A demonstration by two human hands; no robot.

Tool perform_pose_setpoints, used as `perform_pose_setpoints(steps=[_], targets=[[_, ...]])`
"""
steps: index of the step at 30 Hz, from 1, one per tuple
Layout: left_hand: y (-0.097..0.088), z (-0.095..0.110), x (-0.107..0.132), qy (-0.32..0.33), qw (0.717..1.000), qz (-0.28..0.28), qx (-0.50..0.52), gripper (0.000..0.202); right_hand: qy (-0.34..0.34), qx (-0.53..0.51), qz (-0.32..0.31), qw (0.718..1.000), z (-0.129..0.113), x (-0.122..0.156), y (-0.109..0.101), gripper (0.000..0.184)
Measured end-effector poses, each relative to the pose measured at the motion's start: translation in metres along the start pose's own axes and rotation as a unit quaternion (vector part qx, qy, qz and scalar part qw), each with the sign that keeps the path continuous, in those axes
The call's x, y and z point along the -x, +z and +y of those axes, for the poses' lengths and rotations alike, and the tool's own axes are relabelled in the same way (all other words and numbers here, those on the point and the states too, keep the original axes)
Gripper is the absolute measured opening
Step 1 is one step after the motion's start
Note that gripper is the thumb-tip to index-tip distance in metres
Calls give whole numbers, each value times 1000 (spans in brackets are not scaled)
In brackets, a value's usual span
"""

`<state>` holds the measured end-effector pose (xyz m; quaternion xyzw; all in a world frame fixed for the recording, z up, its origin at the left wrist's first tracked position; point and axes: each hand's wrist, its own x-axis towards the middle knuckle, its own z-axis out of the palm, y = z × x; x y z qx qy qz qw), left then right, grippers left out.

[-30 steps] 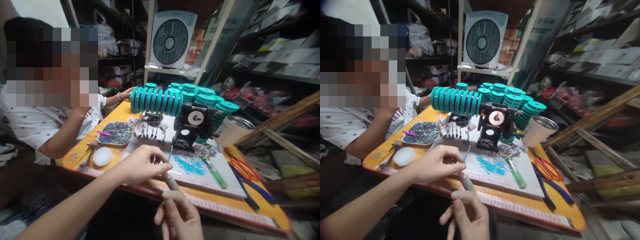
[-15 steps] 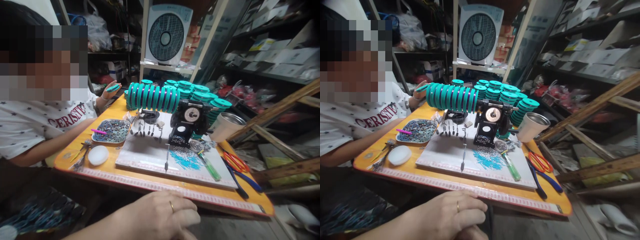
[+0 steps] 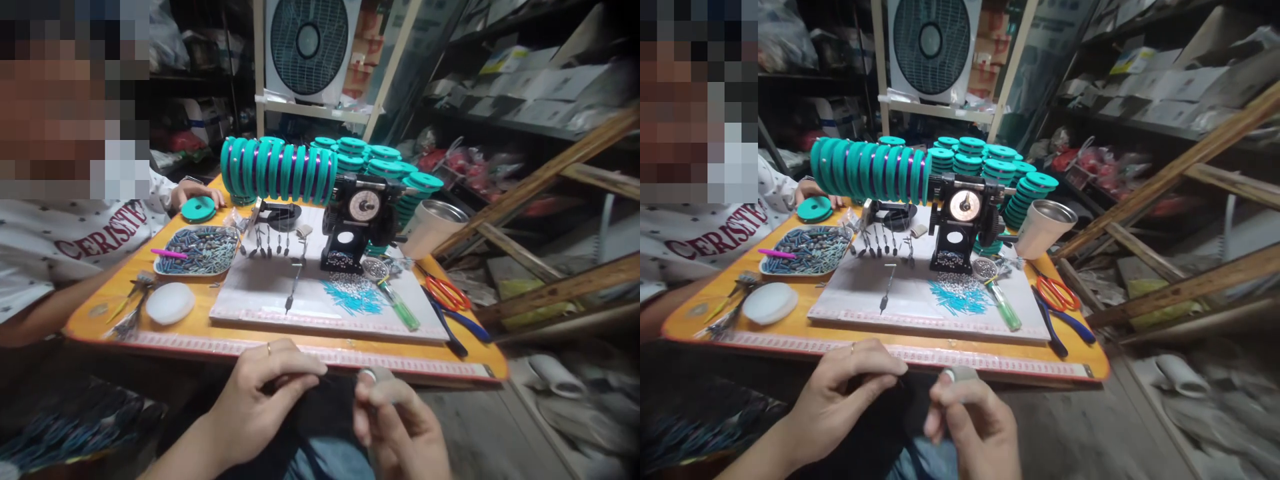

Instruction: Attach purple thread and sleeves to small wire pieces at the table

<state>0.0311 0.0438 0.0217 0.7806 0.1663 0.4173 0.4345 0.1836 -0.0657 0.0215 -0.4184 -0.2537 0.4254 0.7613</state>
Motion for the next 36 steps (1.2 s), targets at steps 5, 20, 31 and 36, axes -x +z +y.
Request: perform_pose_setpoints(steps=[5, 20, 31, 36], targets=[[12, 9, 6, -84, 995, 57, 20, 19, -11, -38, -34, 999, 24, -13, 18, 16], [13, 21, 0, -65, 992, 96, -52, 17, 17, -106, -48, 993, 40, -11, 34, 10], [14, 23, -1, -75, 991, 99, -58, 15, 40, -117, -41, 991, 43, -9, 40, 12], [14, 22, -1, -81, 991, 97, -51, 16, 42, -105, -31, 993, 43, -8, 40, 12]])
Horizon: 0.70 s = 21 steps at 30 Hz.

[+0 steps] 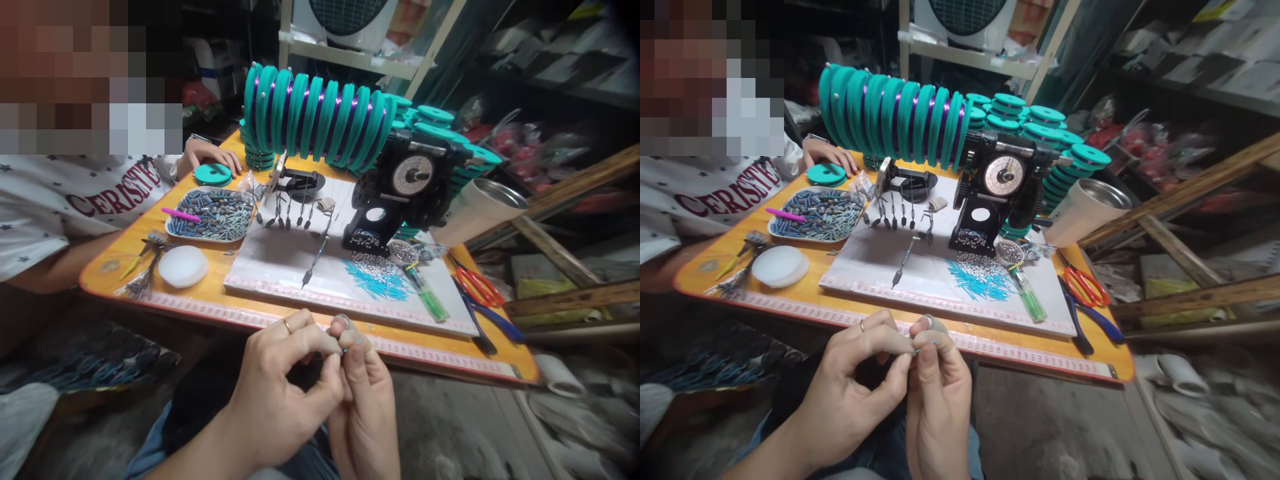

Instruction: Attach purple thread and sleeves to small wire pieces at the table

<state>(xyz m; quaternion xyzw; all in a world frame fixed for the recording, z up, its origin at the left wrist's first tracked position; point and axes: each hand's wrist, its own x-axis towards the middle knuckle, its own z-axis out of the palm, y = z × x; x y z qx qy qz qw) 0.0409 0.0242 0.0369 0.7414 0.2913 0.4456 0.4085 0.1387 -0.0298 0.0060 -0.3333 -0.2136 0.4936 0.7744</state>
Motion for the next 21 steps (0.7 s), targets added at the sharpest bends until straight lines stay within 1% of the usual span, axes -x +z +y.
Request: perform_pose_setpoints(steps=[4, 7, 10, 14, 21], targets=[[-1, 2, 0, -2, 1000, -3, -5, 16, -4, 11, 2, 1000, 1, 1, 0, 13], [-1, 3, 0, -3, 1000, 0, -14, 16, -16, 40, 14, 999, 2, 0, 0, 14], [-1, 3, 0, -3, 1000, 2, -26, 15, -43, 81, 24, 995, 3, 0, -2, 15], [-1, 2, 1, -3, 999, -4, -43, 15, -90, 124, 27, 988, 6, 0, -7, 12], [-2, 6, 0, -7, 998, -11, -61, 16, -123, 178, 24, 976, 9, 1, -16, 9]])
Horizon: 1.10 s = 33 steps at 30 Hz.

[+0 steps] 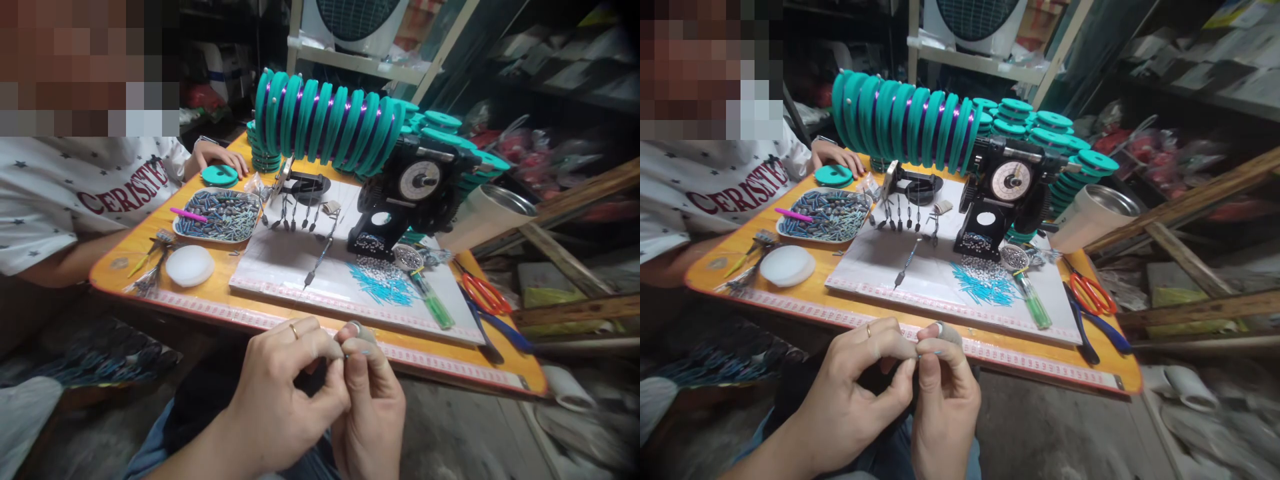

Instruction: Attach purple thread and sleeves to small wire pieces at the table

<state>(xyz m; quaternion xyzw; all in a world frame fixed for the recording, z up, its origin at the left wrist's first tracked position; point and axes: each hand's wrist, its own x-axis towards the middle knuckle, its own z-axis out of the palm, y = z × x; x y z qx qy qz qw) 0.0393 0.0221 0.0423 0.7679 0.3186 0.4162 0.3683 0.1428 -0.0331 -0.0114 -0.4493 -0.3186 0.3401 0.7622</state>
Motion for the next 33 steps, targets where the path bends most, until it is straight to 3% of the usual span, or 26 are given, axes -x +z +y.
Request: perform_pose_setpoints(steps=[11, 15, 20, 25, 33], targets=[[-1, -1, 0, -4, 1000, -8, -4, 15, -33, 55, 20, 998, 4, 0, -5, 7], [0, -4, 2, 28, 999, -7, -16, 12, -37, 50, 21, 998, 2, -3, -11, 6], [1, -10, 3, 45, 999, -1, 3, 30, -20, 23, 22, 999, 0, -7, -13, 7], [4, -16, 3, 70, 996, 3, 61, 18, 4, -13, 20, 1000, -4, -10, -6, 10], [7, -21, 6, 85, 993, 6, 87, 27, 34, -58, -1, 998, -9, -13, -1, 11]])
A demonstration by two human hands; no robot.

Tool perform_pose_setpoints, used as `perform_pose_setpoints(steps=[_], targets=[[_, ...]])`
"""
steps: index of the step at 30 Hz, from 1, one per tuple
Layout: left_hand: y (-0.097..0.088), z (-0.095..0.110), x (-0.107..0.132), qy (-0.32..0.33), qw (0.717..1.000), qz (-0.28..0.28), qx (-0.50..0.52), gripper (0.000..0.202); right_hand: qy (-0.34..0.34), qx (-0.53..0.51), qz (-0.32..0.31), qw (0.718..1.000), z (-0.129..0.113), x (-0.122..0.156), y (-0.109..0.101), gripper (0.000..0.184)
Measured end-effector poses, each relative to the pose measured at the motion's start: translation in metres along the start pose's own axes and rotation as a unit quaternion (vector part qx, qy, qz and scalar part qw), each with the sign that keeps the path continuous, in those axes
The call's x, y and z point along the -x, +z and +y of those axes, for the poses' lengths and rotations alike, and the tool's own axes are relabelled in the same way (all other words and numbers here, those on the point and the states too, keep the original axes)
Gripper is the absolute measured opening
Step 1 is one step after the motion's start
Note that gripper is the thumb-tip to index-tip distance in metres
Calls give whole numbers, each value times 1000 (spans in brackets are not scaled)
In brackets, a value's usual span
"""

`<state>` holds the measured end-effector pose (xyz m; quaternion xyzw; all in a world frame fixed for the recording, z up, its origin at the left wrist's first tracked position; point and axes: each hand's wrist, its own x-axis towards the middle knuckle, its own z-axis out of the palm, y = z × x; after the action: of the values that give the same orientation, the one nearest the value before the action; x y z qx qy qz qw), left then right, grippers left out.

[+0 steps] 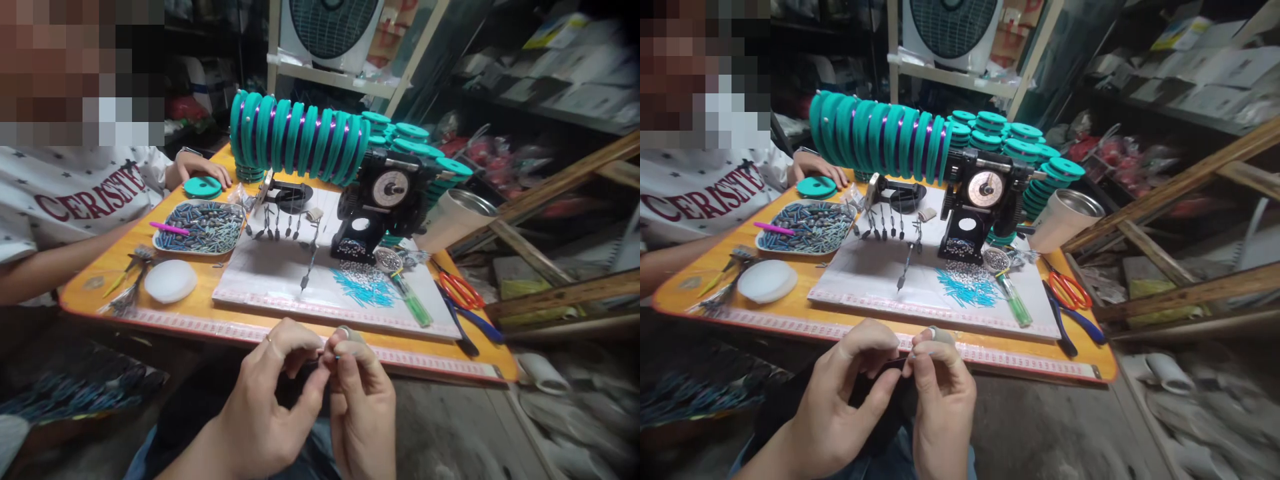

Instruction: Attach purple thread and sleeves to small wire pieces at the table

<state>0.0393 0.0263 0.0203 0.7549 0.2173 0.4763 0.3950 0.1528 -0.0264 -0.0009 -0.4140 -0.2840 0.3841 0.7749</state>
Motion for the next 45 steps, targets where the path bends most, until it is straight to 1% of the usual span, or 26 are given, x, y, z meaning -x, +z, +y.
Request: perform_pose_setpoints(steps=[3, 7, 10, 12, 15, 19, 22, 28, 33, 41, 45], targets=[[1, -3, 1, 14, 999, 2, 31, 26, 4, -11, -2, 1000, 0, 0, 1, 12], [4, -6, 1, -6, 998, -4, 58, 22, 5, -30, -3, 1000, -1, 1, 2, 11], [10, -7, 3, -16, 996, 14, 92, 19, 9, -42, -9, 999, -1, 2, 3, 12], [12, -9, 4, -12, 995, 31, 98, 20, 14, -40, -14, 999, 0, 3, 3, 12], [13, -13, 4, 19, 997, 48, 66, 23, 3, -20, -15, 1000, 3, 3, 1, 11], [7, -20, 1, 68, 996, 50, -36, 26, -22, 26, -18, 999, 8, 2, -8, 5], [2, -22, -1, 72, 993, 40, -89, 28, -31, 55, -21, 998, 10, 2, -15, 3], [1, -19, -5, 76, 995, 23, -66, 22, -61, 107, -24, 992, 8, 1, -14, 1], [0, -14, -7, 76, 992, 16, -99, 19, -85, 141, -33, 986, 1, 0, -9, 4], [-3, -10, -6, 61, 992, -1, -108, 18, -84, 130, -42, 987, -2, 0, -7, 11], [-4, -7, -6, 65, 992, -5, -105, 19, -79, 122, -50, 988, -1, 3, -10, 8]])
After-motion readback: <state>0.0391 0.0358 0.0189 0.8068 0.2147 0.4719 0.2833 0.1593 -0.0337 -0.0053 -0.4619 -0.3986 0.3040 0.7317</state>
